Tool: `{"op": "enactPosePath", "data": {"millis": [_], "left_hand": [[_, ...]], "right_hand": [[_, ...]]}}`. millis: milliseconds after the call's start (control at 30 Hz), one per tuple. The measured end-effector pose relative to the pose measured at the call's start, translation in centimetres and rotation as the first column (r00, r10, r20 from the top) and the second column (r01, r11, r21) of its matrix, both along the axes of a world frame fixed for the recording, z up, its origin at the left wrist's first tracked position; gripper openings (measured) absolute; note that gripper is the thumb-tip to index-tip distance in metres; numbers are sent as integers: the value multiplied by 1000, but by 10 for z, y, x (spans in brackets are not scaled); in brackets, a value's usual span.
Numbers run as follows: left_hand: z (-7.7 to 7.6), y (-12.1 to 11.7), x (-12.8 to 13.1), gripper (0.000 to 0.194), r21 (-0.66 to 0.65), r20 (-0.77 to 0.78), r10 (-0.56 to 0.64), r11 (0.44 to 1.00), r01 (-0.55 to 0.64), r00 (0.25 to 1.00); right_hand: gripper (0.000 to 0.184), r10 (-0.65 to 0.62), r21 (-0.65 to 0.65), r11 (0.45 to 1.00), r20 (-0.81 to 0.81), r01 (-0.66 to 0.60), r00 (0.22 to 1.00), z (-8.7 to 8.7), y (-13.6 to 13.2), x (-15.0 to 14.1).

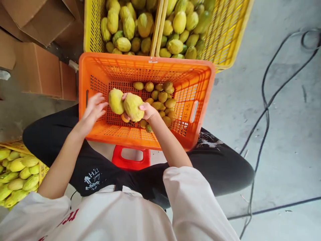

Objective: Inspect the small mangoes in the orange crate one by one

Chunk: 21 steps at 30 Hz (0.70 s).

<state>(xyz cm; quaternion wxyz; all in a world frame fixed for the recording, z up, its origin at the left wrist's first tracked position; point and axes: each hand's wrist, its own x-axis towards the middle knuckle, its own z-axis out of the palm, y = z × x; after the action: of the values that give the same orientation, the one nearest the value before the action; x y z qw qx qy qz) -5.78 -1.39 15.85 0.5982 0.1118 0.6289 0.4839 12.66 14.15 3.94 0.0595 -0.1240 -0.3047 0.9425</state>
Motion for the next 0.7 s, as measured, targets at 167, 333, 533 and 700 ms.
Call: {"op": "enactPosePath", "data": {"millis": [167,333,533,700], "left_hand": [[-11,12,20,55,30,268,3,999,-11,963],[-8,14,28,63,114,325,-57,993,20,944],[-10,31,30,67,138,208,-122,986,94,970],[-10,52,38,57,138,209,-74,989,46,975]], "right_hand": [[76,101,21,995,-134,-99,986,61,-18,10],[58,-222,180,965,180,190,958,93,-32,48],[55,-390,148,921,344,361,854,102,-31,60],[59,-313,57,949,236,309,920,100,-22,52]]}}
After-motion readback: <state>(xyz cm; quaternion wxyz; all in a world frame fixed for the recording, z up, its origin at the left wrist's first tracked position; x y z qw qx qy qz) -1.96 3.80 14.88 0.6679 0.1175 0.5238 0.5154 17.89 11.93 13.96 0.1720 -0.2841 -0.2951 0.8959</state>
